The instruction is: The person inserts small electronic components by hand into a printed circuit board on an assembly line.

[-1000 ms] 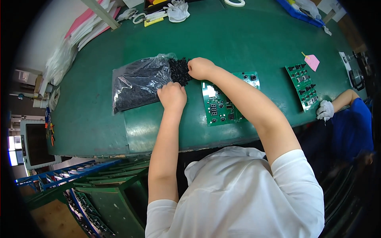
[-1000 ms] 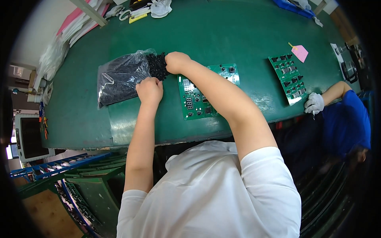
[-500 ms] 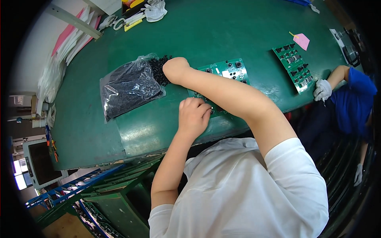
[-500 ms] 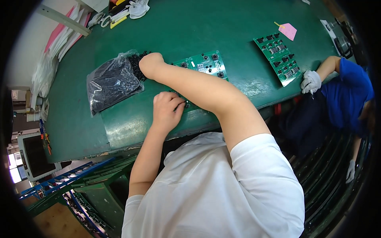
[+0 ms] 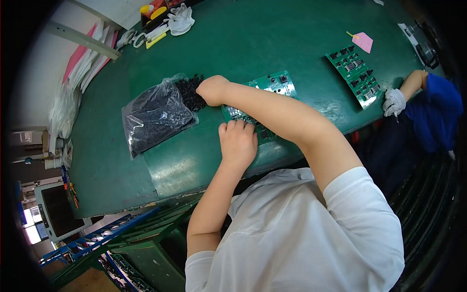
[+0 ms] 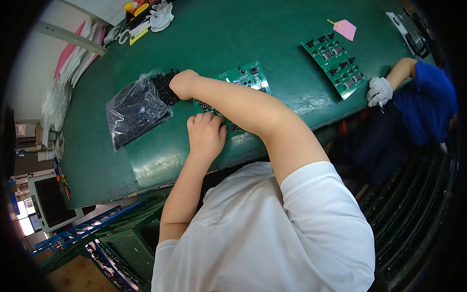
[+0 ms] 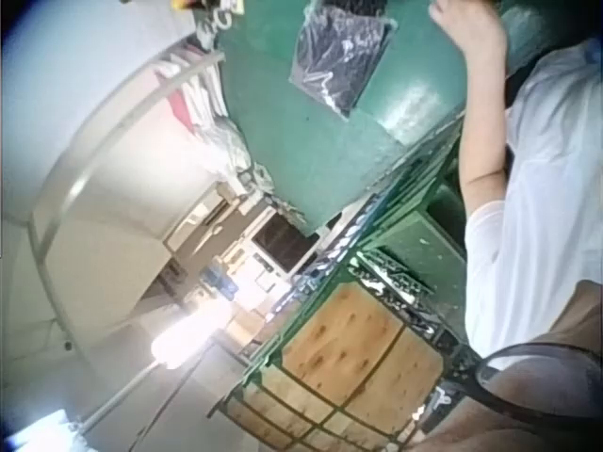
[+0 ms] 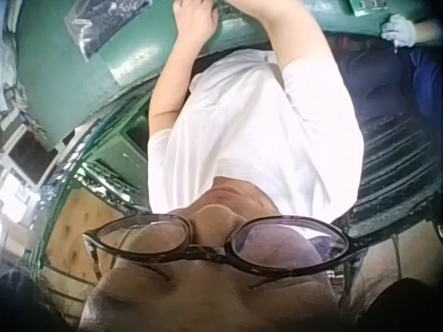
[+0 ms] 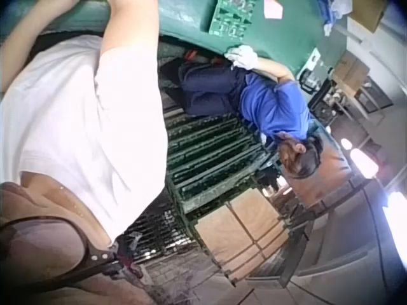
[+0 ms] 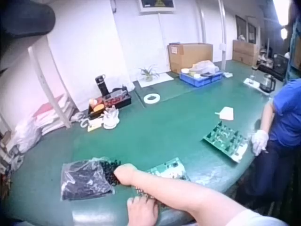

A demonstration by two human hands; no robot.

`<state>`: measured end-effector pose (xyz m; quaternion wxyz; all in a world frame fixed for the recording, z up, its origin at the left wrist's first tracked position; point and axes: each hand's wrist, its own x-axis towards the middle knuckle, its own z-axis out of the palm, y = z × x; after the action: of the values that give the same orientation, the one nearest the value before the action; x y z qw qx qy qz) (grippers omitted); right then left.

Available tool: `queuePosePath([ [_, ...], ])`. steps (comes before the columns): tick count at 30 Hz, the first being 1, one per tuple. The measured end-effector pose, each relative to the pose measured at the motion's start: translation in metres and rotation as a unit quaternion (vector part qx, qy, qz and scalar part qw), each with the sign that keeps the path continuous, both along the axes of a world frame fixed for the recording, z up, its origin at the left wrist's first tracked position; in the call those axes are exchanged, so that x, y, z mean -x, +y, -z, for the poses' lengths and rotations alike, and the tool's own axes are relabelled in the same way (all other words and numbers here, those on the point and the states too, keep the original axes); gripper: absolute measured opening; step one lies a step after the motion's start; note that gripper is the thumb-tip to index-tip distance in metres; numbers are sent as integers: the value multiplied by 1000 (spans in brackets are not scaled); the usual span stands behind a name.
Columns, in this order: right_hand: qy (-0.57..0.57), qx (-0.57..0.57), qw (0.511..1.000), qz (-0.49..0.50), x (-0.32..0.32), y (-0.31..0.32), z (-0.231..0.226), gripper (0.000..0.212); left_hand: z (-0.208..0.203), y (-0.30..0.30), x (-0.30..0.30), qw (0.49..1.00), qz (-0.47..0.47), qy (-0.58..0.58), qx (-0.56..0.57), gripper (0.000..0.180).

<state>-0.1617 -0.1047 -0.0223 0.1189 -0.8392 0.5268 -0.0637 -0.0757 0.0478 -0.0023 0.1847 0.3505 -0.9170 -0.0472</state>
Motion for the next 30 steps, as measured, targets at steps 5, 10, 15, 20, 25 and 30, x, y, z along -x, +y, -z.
queuePosePath([
  [5,-20,-49,998,17,7,-3,-2,17,-1,1,-4,999,24,30,-34,3],
  [10,-23,-54,998,10,9,1,-12,18,6,7,-3,1000,6,13,-12,4],
  [15,65,-27,997,-45,4,-2,-7,20,5,10,-2,998,12,57,-23,5],
  [20,-99,20,994,44,24,1,-16,17,14,-52,-43,983,-62,174,24,14],
  [25,-201,70,976,39,75,58,-34,11,37,-111,-82,984,-165,51,45,23],
  [30,-152,50,987,22,122,155,-36,8,37,-127,-72,987,-157,-25,32,21],
])
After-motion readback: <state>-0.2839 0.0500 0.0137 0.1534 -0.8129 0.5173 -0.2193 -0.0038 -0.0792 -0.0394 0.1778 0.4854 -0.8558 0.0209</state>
